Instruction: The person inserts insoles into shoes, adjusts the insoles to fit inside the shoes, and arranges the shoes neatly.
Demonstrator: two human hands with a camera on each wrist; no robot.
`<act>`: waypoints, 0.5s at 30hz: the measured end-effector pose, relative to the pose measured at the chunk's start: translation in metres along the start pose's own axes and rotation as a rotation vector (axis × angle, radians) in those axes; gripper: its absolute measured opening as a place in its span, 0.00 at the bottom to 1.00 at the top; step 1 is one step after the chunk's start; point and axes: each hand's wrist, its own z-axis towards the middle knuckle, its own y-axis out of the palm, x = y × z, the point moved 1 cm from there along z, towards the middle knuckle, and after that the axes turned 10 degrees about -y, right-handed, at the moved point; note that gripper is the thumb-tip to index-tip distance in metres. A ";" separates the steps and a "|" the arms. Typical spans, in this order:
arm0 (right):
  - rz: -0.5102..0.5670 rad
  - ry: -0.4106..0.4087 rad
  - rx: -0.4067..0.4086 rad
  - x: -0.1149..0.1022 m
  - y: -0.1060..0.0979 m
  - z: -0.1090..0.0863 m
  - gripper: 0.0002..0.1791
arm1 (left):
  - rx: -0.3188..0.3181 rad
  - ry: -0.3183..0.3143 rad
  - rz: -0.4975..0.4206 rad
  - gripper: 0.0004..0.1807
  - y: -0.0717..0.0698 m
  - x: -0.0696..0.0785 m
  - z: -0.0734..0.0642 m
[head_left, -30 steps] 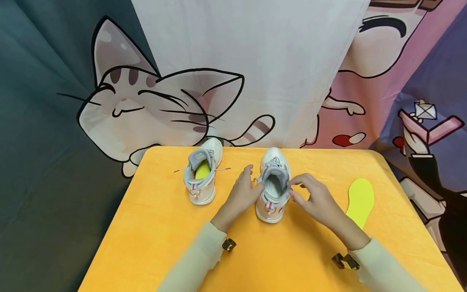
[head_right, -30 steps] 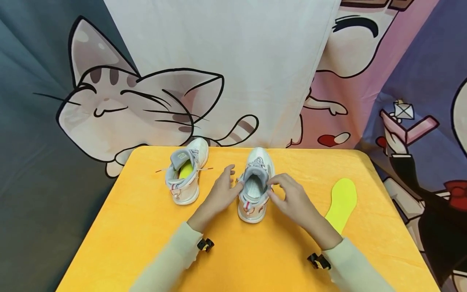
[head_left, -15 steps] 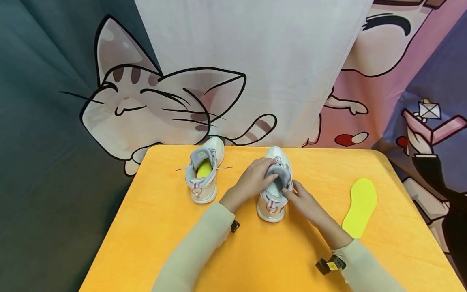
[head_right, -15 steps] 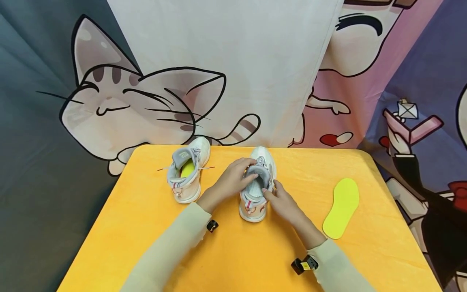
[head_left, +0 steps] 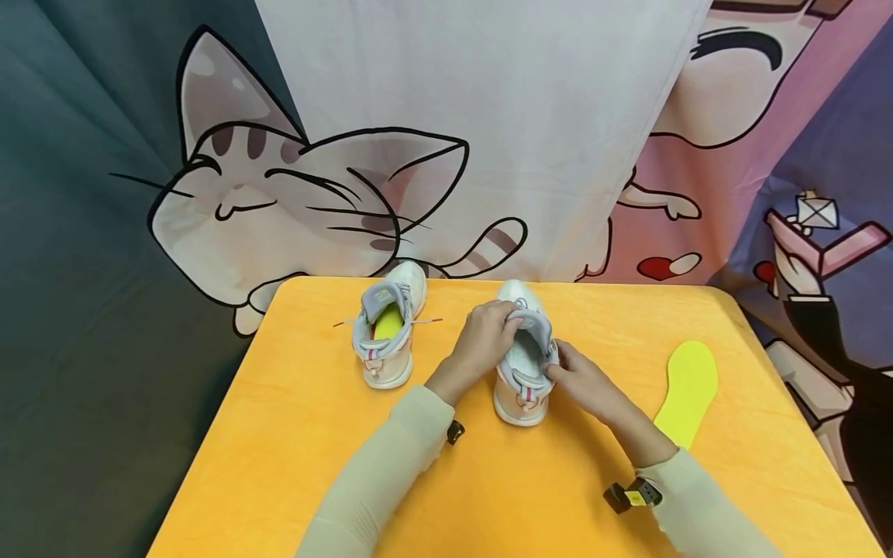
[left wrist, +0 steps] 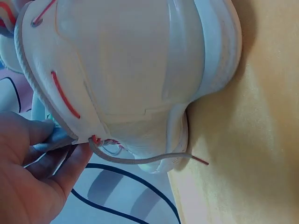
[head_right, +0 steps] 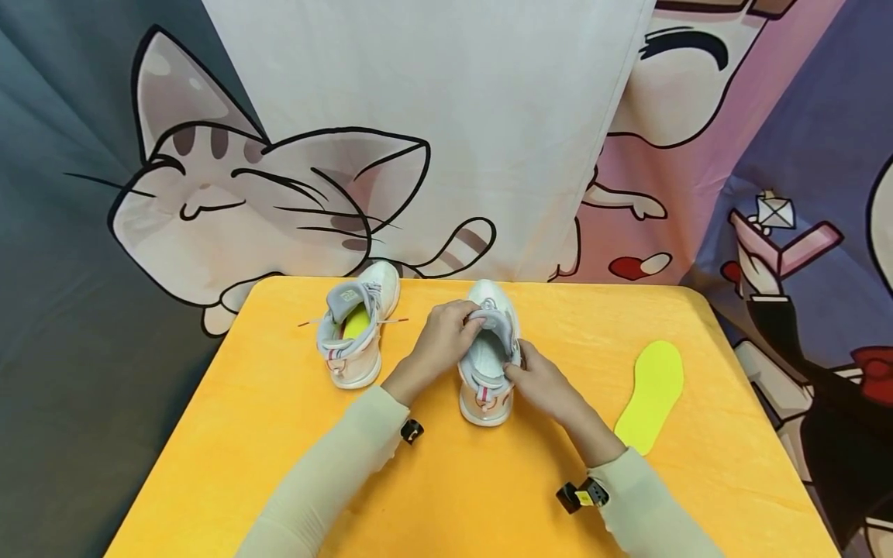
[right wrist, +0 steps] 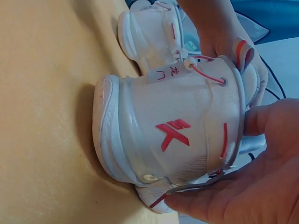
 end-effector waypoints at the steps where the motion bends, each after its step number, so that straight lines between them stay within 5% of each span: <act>1: 0.001 0.003 -0.001 0.001 0.000 0.000 0.34 | 0.001 -0.007 -0.004 0.12 0.000 0.000 0.000; 15: 0.038 0.015 -0.004 0.008 0.003 0.004 0.33 | -0.069 0.073 0.175 0.12 -0.002 -0.003 0.018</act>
